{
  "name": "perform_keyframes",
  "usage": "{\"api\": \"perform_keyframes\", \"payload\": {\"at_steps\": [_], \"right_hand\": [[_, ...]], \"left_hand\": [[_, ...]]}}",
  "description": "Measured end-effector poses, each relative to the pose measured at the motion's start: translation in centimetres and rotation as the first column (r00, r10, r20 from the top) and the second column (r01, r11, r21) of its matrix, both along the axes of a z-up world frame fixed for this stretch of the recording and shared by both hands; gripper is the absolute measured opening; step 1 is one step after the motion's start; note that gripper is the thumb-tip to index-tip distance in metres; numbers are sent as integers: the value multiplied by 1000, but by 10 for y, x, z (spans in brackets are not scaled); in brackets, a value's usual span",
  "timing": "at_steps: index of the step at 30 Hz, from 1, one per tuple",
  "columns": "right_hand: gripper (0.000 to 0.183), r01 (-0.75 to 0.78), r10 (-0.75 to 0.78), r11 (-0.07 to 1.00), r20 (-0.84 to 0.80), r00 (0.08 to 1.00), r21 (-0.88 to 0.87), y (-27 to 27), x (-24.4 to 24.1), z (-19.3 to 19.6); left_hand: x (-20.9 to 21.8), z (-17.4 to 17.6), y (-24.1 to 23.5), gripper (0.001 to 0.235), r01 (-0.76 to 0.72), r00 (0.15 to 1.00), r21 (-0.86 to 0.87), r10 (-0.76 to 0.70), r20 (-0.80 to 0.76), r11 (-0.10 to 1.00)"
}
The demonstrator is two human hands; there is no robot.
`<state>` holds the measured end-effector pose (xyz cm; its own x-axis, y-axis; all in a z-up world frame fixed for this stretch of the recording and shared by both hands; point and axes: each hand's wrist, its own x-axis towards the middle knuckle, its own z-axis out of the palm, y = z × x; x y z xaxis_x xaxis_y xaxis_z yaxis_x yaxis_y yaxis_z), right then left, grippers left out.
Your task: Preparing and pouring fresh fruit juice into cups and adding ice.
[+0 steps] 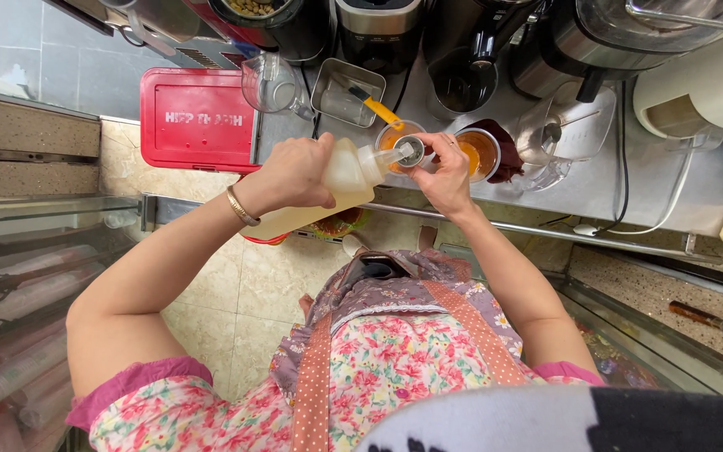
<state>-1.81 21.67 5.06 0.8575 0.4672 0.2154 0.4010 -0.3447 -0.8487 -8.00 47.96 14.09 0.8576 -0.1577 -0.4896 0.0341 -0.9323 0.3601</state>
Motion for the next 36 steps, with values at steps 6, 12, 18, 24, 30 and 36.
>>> {"api": "perform_keyframes", "payload": {"at_steps": [6,12,18,24,30,36], "right_hand": [[43,11,-11,1000,-18,1000,16,-1,1,-2],[42,18,-17,999,-39,999,37,-3,3,-9],[42,46,-40,998,-110,993,52,-4,8,-6],[43,-22,64,978,-203,977,205,-5,16,8],[41,35,-34,999,-52,998,35,-19,29,16],[39,-2,106,969,411,905,-246,-32,43,9]], "left_hand": [[3,0,-1,70,19,1000,3,-19,14,1000],[3,-1,-2,70,4,1000,7,-4,11,1000],[-6,-15,1,74,-3,996,-62,9,88,998],[-17,-44,-4,73,-67,970,-232,119,214,970],[-24,-61,-11,74,-114,939,-399,229,255,910],[-27,-64,-10,74,-128,944,-401,236,232,907]]}}
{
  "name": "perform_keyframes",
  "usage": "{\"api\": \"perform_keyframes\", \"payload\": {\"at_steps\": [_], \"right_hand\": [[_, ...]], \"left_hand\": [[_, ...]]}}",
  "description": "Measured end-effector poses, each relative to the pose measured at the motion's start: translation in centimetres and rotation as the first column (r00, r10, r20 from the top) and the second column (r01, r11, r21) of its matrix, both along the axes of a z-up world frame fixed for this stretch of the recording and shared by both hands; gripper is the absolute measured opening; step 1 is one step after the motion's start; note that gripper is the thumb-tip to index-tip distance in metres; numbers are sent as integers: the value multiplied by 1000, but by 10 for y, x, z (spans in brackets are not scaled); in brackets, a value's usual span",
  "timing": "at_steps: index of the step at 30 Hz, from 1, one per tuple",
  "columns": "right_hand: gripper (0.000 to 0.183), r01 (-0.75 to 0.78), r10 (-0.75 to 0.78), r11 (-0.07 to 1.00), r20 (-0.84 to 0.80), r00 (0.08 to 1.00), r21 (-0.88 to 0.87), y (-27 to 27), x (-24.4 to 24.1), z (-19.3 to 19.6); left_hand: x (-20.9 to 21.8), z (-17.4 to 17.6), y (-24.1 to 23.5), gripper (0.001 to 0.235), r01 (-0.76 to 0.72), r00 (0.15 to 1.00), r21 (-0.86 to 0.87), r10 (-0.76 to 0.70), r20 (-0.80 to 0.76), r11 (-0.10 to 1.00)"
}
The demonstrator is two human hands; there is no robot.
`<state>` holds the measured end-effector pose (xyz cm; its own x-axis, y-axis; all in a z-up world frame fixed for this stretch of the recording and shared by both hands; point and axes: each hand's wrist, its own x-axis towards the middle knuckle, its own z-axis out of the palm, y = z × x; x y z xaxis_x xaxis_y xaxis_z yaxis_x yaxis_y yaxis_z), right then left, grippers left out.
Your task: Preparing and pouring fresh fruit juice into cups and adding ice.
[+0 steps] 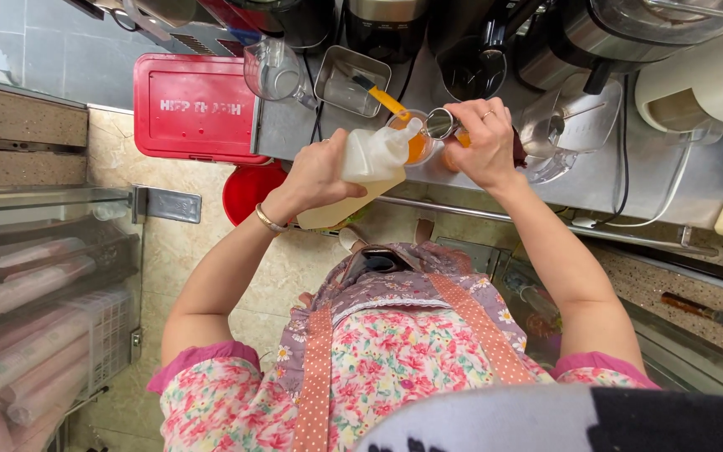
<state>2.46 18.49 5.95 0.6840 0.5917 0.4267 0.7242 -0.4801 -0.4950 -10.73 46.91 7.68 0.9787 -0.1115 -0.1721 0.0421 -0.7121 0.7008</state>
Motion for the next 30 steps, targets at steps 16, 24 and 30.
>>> {"api": "perform_keyframes", "payload": {"at_steps": [16,24,30], "right_hand": [[28,-11,348,875,615,708,-484,15,3,5],[33,4,17,997,-269,963,80,19,-21,-3],[40,150,-26,967,-508,861,206,21,-37,-25]], "left_hand": [[-5,-5,9,74,31,995,121,-19,-99,992],[13,13,11,76,100,985,210,-68,-157,973],[29,38,4,78,224,954,327,-137,-268,918]]}}
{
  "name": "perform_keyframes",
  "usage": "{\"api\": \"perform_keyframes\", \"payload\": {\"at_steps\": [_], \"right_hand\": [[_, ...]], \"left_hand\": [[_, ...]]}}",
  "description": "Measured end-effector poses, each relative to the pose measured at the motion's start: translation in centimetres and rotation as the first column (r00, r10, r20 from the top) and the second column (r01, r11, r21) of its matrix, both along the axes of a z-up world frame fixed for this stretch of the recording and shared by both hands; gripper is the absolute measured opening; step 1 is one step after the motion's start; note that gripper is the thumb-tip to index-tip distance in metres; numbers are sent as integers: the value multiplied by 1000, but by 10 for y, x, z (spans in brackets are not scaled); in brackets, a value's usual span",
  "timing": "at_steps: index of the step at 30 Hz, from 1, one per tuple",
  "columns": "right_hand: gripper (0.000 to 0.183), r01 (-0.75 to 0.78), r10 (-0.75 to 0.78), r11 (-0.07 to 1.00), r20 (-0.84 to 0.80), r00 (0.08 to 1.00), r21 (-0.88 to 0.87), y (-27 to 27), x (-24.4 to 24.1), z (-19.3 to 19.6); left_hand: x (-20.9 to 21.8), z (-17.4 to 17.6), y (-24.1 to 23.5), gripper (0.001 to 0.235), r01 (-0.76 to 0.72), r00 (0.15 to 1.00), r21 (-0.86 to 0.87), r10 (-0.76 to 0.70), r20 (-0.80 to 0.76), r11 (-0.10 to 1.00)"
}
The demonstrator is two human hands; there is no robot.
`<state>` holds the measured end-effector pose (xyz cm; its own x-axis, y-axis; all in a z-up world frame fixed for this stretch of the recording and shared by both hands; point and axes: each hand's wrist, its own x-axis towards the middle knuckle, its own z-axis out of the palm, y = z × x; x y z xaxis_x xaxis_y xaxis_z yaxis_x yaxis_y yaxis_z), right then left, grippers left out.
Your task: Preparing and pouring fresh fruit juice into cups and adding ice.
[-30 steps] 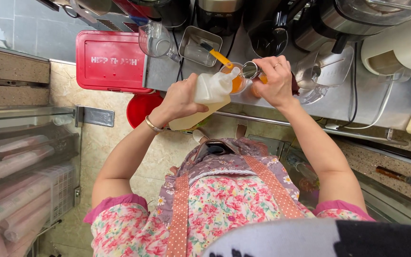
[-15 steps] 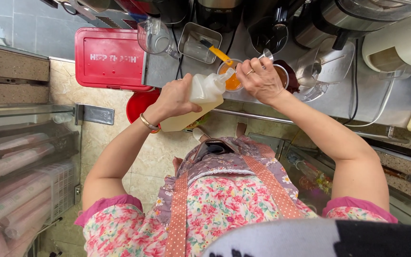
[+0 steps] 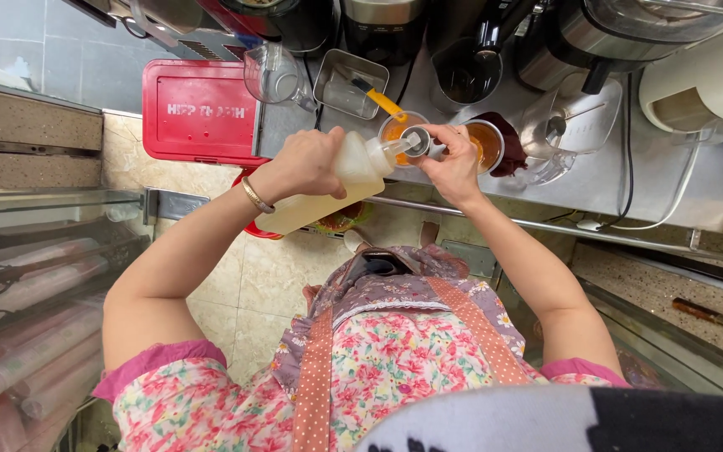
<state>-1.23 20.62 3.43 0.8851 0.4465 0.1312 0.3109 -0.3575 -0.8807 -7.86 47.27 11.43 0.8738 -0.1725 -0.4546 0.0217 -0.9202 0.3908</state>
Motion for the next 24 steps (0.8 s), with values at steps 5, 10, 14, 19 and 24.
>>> {"api": "perform_keyframes", "payload": {"at_steps": [5,10,14,19,24], "right_hand": [[39,24,-21,999,-94,995,29,-1,-1,-9],[39,29,-23,998,-103,994,54,-1,0,-9],[39,37,-30,998,-113,993,54,-2,2,-12],[40,33,-21,994,-115,993,102,-4,3,-13],[42,3,22,986,-147,989,168,-4,7,-3]], "left_hand": [[8,14,-4,73,0,998,25,1,-68,1000],[11,16,-5,74,4,998,41,-2,-59,999],[13,14,-6,73,7,998,58,-4,-58,998],[8,8,-4,73,3,1000,29,-3,-26,1000],[-3,4,-3,75,-16,996,-54,20,83,998]]}}
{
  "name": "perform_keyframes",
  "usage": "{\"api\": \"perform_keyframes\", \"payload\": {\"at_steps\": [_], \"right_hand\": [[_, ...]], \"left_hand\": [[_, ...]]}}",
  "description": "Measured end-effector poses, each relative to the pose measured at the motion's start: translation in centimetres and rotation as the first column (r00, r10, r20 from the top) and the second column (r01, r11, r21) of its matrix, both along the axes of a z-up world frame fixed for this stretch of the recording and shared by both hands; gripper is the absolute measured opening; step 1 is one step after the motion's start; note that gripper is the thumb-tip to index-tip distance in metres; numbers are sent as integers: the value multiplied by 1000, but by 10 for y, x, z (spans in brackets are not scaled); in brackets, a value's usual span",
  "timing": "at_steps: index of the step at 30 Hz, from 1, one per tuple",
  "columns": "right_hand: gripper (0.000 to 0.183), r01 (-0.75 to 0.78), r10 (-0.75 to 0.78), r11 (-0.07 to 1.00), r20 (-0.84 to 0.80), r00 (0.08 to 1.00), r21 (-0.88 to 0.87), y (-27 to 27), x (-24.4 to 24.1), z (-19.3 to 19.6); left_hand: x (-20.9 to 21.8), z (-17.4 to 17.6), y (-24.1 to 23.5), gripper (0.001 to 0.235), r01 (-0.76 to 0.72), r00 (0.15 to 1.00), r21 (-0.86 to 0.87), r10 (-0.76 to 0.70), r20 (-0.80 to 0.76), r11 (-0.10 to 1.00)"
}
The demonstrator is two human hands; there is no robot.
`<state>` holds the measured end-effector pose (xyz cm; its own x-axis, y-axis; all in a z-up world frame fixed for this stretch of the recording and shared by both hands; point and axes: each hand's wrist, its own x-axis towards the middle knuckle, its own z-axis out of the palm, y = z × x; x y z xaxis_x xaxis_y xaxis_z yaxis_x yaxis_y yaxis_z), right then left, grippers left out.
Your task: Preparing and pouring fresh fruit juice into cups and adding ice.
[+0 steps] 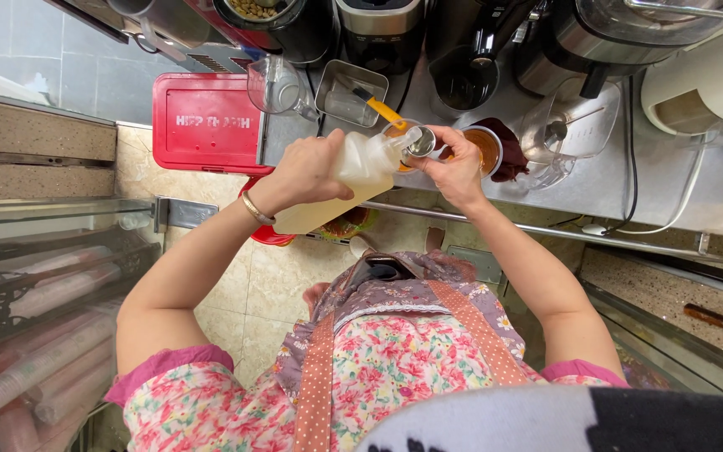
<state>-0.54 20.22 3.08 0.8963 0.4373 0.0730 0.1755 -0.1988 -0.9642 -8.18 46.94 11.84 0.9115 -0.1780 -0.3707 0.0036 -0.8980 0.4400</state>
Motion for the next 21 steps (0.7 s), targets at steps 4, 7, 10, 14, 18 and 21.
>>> {"api": "perform_keyframes", "payload": {"at_steps": [4,7,10,14,18,21], "right_hand": [[43,-35,35,999,-25,999,16,-1,3,12],[41,-47,63,995,180,982,-92,-2,10,25],[42,-12,156,957,479,864,-290,-7,19,25],[43,72,352,856,678,645,-512,-11,32,13],[33,108,459,807,733,502,-580,-8,38,17],[30,206,597,727,751,282,-655,-4,40,19]], "left_hand": [[-12,-13,-2,74,-84,994,-87,90,67,993],[-19,-22,-4,74,-126,985,-163,142,94,979],[-26,-29,-6,73,-146,981,-208,170,99,967],[-32,-36,-7,72,-152,978,-224,179,106,963],[-36,-39,-5,72,-173,977,-206,194,83,963],[-41,-41,-4,72,-180,977,-199,198,74,963]]}}
